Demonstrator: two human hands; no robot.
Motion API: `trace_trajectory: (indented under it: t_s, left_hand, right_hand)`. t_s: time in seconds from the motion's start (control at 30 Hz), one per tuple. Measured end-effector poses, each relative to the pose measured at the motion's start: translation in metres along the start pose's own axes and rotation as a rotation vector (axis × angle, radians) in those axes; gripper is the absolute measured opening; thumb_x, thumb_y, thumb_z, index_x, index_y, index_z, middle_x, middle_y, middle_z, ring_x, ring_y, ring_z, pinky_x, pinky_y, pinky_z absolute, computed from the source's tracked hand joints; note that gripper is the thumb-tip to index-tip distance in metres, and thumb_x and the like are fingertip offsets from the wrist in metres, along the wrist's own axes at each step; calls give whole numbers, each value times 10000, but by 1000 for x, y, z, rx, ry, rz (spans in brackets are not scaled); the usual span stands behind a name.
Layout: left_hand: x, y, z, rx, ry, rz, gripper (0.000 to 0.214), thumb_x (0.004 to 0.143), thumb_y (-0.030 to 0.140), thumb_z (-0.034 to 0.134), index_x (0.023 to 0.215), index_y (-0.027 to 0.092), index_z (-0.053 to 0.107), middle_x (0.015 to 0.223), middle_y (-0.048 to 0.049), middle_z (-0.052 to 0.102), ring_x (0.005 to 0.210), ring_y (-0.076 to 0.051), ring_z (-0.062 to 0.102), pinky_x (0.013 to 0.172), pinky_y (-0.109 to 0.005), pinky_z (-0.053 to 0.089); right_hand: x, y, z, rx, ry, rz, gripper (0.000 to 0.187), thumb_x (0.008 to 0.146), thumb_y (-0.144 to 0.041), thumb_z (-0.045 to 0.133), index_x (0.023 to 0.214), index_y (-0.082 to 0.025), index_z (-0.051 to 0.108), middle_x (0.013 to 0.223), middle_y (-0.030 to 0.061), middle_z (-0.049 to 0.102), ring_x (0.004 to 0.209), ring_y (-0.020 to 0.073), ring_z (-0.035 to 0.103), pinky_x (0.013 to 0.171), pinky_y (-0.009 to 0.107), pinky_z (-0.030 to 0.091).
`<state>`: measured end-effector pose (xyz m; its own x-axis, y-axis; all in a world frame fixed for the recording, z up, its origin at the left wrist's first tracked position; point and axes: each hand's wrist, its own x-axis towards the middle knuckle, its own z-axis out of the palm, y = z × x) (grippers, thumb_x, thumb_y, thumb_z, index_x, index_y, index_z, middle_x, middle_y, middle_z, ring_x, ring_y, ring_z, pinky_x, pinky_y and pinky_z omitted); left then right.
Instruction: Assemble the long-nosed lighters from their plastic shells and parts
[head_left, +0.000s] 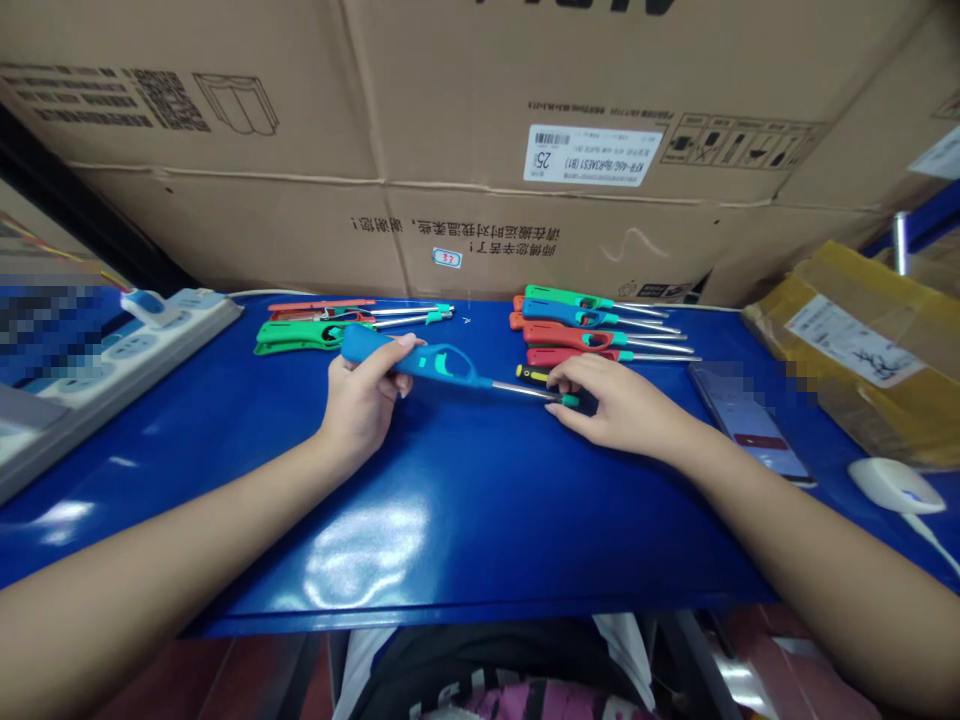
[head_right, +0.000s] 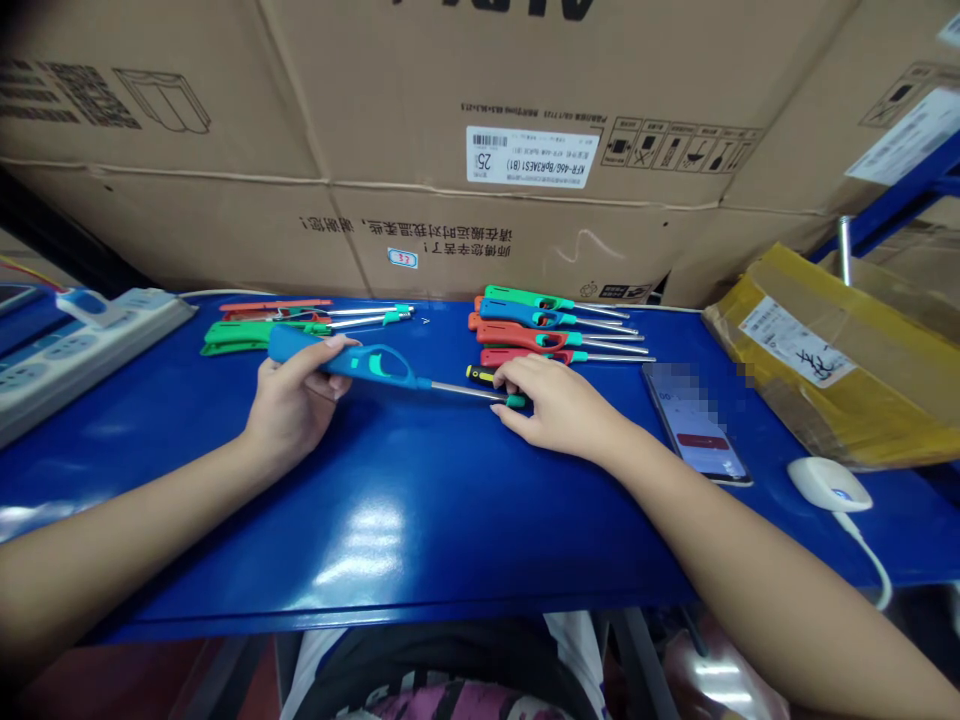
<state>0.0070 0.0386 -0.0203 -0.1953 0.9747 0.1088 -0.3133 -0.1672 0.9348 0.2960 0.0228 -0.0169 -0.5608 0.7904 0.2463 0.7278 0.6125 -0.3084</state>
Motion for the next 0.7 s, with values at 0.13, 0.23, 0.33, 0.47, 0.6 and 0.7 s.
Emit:
trace_trajectory:
  t_s: [0.13,0.23,0.33,0.47,0.6,0.7]
  left_hand:
    - [3,1,1,-58,45,-15,151,686,261,771,655,133,697,610,13,600,469,-56,441,405,-194,335]
    - [4,0,1,-82,66,-43,142,692,243,780,664,124,708,652,-3,622,499,-57,464,403,-181,344]
    - [5,-1,0,-94,77,-49,139,693,239,800,686,122,724,680,-12,642,536,-68,503,406,-175,361]
    - [6,-2,-2,-85,79,-21,133,725,247,799,685,145,723,683,-2,647,517,-68,509,399,-181,373]
    - [6,-1,-1,-45,78,-43,152,771,264,772,694,140,728,605,10,605,394,-52,433,357,-199,353]
    - [4,0,1,-27,64,-89,158,810,259,746,699,147,730,516,26,544,364,-59,421,347,-192,352]
  right_hand:
    - [-1,1,1,-49,-22,9,133,925,-312,633,983,-192,632,993,92,725,907,245,675,775,365,517]
    - [-2,2,3,-8,-18,28,134,955,-308,611,1000,-188,651,973,84,734,872,226,688,744,339,516]
    - [-2,0,0,-31,-18,29,226,934,-334,652,1110,-193,643,1075,88,734,947,235,692,801,347,523]
    - [-5,-4,-16,-188,-37,93,280,894,-389,684,1093,-206,612,1085,87,713,910,245,678,696,331,490]
    - [-12,-2,-35,-265,-122,168,310,843,-489,721,955,-223,608,956,46,706,807,224,651,620,307,416]
    - [-14,3,-39,-182,-249,167,224,849,-397,726,967,-222,650,947,39,709,780,200,635,631,292,405]
